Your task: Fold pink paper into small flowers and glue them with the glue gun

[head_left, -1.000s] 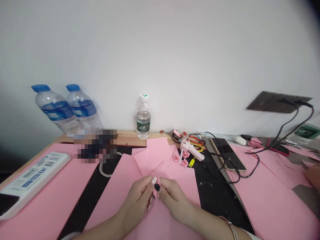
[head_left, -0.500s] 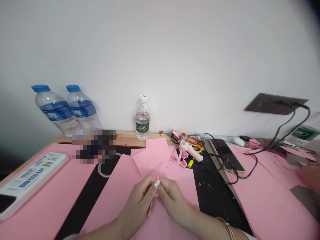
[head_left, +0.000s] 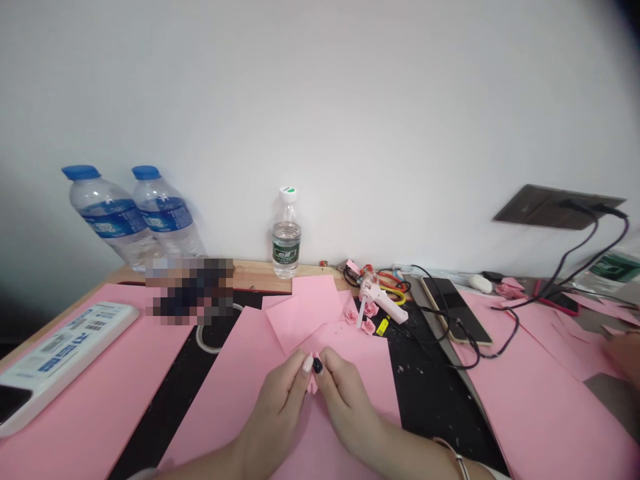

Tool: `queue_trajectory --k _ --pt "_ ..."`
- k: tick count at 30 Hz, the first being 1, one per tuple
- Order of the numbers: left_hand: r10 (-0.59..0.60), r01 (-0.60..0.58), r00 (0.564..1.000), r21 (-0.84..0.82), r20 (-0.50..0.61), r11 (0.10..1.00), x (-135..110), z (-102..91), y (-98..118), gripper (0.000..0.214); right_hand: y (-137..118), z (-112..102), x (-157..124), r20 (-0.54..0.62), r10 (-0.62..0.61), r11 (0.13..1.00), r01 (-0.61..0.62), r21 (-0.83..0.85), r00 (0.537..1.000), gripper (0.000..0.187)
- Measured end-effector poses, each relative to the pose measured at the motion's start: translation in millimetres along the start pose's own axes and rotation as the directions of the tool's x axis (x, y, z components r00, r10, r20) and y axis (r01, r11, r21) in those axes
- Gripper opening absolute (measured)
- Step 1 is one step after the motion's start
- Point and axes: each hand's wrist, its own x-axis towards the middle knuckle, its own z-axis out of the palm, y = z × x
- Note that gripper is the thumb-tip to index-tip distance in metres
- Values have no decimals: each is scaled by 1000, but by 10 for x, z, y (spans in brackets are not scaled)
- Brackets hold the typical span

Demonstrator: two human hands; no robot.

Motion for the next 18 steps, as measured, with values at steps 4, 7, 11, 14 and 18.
queue_trajectory --k 4,7,11,14,18 --pt "-28 29 999 24 -18 999 -1 27 -14 32 31 19 -16 0 8 999 -8 -39 1000 28" --pt "9 -8 1000 49 -23 999 13 53 4 33 48 44 -13 -23 32 997 -33 -67 999 29" --pt "69 -67 997 97 -22 993 28 80 20 35 42 73 4 -40 36 996 -39 -81 999 30" --pt "80 -77 997 122 -18 990 30 96 19 33 38 93 10 -50 23 997 -27 -78 998 30" --pt "80 -76 997 159 -21 984 39 107 7 32 49 118 7 -62 10 997 -15 -81 998 30"
